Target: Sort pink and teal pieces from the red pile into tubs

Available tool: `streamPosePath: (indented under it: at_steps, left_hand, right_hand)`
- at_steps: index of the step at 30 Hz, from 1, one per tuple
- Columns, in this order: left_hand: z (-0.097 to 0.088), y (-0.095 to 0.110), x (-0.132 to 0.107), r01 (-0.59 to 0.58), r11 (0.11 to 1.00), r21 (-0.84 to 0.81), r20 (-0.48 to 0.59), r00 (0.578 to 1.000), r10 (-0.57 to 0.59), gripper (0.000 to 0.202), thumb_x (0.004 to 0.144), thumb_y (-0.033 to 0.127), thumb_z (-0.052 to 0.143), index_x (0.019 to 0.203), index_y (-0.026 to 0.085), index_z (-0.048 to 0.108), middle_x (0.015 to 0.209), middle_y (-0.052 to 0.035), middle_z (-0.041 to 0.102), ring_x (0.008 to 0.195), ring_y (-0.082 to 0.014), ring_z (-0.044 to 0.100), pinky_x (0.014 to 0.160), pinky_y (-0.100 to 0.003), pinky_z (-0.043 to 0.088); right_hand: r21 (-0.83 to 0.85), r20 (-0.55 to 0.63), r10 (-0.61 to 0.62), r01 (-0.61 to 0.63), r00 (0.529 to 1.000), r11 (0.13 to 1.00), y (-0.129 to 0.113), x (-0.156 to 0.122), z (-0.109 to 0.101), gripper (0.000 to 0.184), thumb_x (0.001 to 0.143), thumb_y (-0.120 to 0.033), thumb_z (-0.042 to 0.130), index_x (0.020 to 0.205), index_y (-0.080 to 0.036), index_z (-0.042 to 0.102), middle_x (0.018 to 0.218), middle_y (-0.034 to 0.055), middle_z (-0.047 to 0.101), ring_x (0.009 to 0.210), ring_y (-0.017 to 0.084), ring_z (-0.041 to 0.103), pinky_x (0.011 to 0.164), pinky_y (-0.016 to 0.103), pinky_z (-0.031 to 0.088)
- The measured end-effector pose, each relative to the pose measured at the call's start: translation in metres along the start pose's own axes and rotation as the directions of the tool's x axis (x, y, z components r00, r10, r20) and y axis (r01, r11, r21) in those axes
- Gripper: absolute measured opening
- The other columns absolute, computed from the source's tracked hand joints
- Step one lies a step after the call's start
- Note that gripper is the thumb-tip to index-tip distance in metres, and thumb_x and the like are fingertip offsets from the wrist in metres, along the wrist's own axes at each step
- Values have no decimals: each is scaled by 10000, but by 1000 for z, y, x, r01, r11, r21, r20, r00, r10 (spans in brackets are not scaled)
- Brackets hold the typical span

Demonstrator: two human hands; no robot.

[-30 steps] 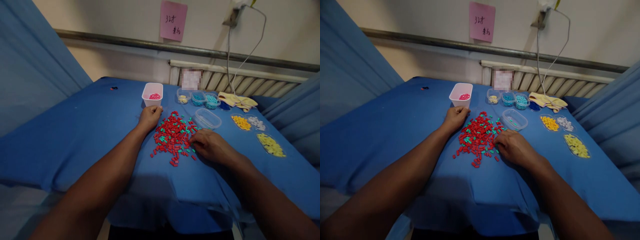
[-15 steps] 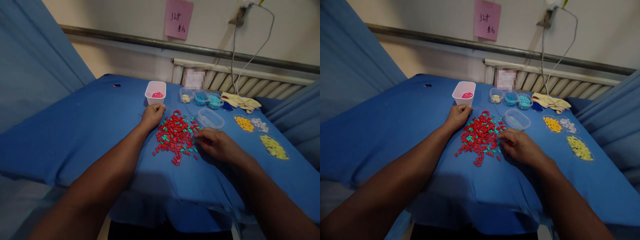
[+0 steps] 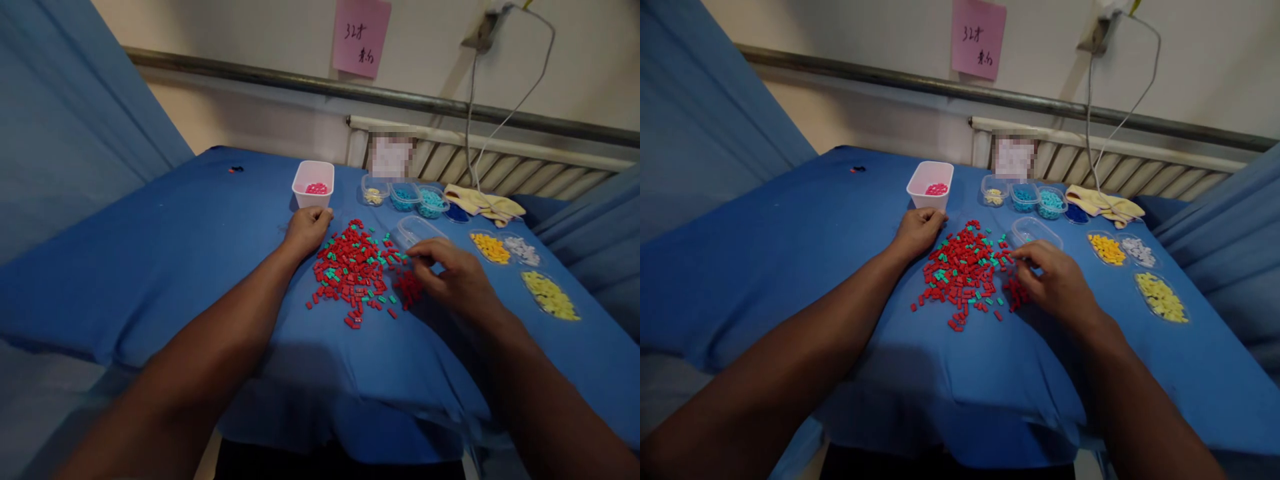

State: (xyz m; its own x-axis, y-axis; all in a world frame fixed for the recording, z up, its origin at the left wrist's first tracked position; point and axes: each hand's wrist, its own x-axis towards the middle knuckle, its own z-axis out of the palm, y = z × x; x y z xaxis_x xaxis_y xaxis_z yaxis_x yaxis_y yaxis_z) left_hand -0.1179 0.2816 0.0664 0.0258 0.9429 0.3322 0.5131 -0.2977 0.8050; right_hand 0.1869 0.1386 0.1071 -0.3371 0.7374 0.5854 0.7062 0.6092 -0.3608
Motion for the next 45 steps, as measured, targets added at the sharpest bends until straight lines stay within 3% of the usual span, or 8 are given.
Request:
streamPosePath:
  at_steps: [4, 10, 14, 18, 21, 29, 39, 45]
  left_hand:
    - [0, -2, 1, -15, 1000, 2, 4, 1000, 15, 452, 1000, 508, 572, 697, 194, 691, 652, -37, 620, 684, -208, 578, 632, -330, 387]
    - [2, -5, 3, 2, 999, -51, -4, 1000, -2, 436, 982, 530, 599, 719, 198, 703, 697, -62, 662, 729, -238, 616, 662, -341, 438]
    - [0, -2, 1, -3, 1000, -2, -2, 1000, 3, 438, 989, 506, 579, 712, 190, 702, 677, -47, 644, 687, -213, 584, 644, -334, 398]
    - [-2, 1, -1, 11, 1000, 14, 12, 1000, -11, 431, 993, 494, 560, 754, 172, 718, 684, -36, 644, 668, -194, 562, 630, -327, 368]
    - [-1, 1, -1, 9, 1000, 6, 11, 1000, -10, 440, 995, 498, 557, 743, 168, 702, 696, -35, 644, 685, -191, 567, 631, -326, 360]
    - [1, 0, 0, -18, 1000, -3, 14, 1000, 18, 440, 1007, 449, 571, 669, 175, 638, 612, -14, 517, 631, -169, 489, 612, -336, 308]
    - [1, 0, 1, -3, 1000, -2, 6, 1000, 3, 413, 1011, 426, 587, 709, 164, 691, 665, -43, 615, 680, -186, 554, 622, -338, 348]
    - [1, 1, 0, -6, 1000, -3, 11, 1000, 6, 437, 1017, 431, 581, 671, 172, 648, 624, -27, 558, 661, -180, 528, 618, -332, 326]
  right_hand:
    - [-122, -234, 75, -106, 969, 987, 22, 5, -11, 163, 980, -192, 632, 1047, -260, 763, 1010, 76, 794, 903, 261, 751, 836, 419, 596]
    - [-183, -233, 98, -143, 968, 973, 56, 4, -11, 217, 1012, -245, 629, 1164, -239, 784, 1160, 120, 808, 1012, 293, 771, 924, 481, 626]
    - [-164, -254, 62, -107, 965, 981, 43, 2, -13, 191, 1026, -249, 636, 1134, -243, 794, 1099, 111, 813, 1004, 292, 768, 905, 464, 621]
    - [71, 131, -81, 72, 988, 995, 10, -2, -11, 164, 1032, -218, 648, 1114, -260, 784, 993, 55, 811, 881, 222, 761, 802, 360, 595]
    - [201, 426, -235, 162, 874, 966, -6, -6, -5, 183, 1061, -210, 622, 1157, -249, 774, 998, 59, 805, 910, 206, 751, 832, 336, 578]
    - [115, 560, -253, 228, 789, 967, -16, -5, 5, 231, 1109, -244, 586, 1218, -232, 789, 1053, 83, 776, 947, 218, 710, 839, 331, 540]
    - [69, 539, -224, 222, 812, 973, -20, -3, 13, 247, 1123, -265, 561, 1006, -197, 768, 943, 69, 742, 858, 200, 674, 782, 328, 514]
    - [-52, 154, -153, 163, 976, 985, -5, 0, -5, 153, 1057, -213, 608, 1107, -216, 753, 999, 71, 781, 903, 216, 722, 803, 339, 549]
